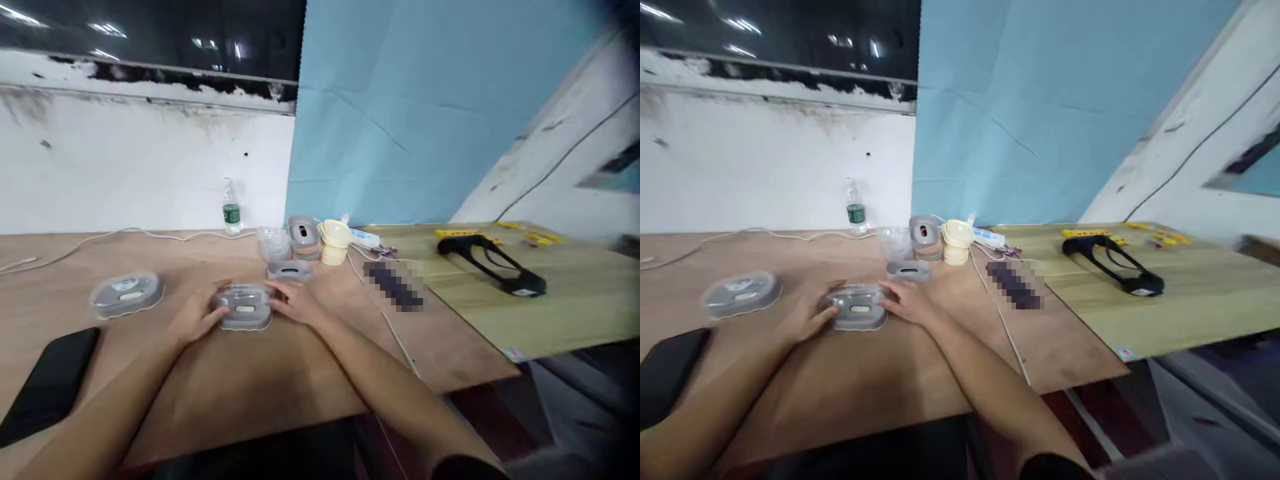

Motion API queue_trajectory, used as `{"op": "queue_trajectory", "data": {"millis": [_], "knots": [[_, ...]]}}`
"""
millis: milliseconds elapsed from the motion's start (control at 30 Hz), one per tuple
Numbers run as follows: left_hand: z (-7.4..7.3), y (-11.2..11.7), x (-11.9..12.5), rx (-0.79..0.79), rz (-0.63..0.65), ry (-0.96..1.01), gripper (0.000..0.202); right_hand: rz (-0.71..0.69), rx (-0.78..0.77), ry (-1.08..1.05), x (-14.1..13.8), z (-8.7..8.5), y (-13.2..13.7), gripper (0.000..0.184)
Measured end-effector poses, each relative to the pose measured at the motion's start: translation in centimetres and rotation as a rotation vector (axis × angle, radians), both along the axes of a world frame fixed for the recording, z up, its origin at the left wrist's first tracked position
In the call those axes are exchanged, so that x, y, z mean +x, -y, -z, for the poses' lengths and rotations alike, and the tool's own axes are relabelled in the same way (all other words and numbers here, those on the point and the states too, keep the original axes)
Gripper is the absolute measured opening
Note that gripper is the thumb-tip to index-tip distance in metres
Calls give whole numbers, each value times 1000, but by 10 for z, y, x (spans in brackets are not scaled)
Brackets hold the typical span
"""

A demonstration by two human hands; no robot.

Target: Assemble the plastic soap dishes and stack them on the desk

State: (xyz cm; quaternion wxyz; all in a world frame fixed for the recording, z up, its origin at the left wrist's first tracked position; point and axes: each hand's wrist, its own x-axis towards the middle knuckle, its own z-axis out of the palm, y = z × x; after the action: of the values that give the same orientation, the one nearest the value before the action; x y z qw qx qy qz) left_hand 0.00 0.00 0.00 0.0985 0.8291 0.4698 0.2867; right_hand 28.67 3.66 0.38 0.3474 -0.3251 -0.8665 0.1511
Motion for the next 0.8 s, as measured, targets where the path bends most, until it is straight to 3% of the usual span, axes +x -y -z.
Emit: {"op": "queue_trajectory", "data": {"millis": [133,300,433,600,667,800], "knots": [[-10,2,7,77,2,31,40,109,-197,-236,-4,7,-2,38],[-19,10,20,187,-176,148,41,86,-338,-425,-9,6,0,39],[-23,4,24,151,-343,302,40,83,-199,-314,-6,0,4,33],[-19,-37,-3,40,-640,729,48,132,-33,-180,3,-1,-1,27],[-16,-53,-12,-52,-715,781,44,147,-7,-156,5,0,-4,25],[-8,-70,-9,-331,-765,713,58,145,31,-120,5,1,-6,24]]}}
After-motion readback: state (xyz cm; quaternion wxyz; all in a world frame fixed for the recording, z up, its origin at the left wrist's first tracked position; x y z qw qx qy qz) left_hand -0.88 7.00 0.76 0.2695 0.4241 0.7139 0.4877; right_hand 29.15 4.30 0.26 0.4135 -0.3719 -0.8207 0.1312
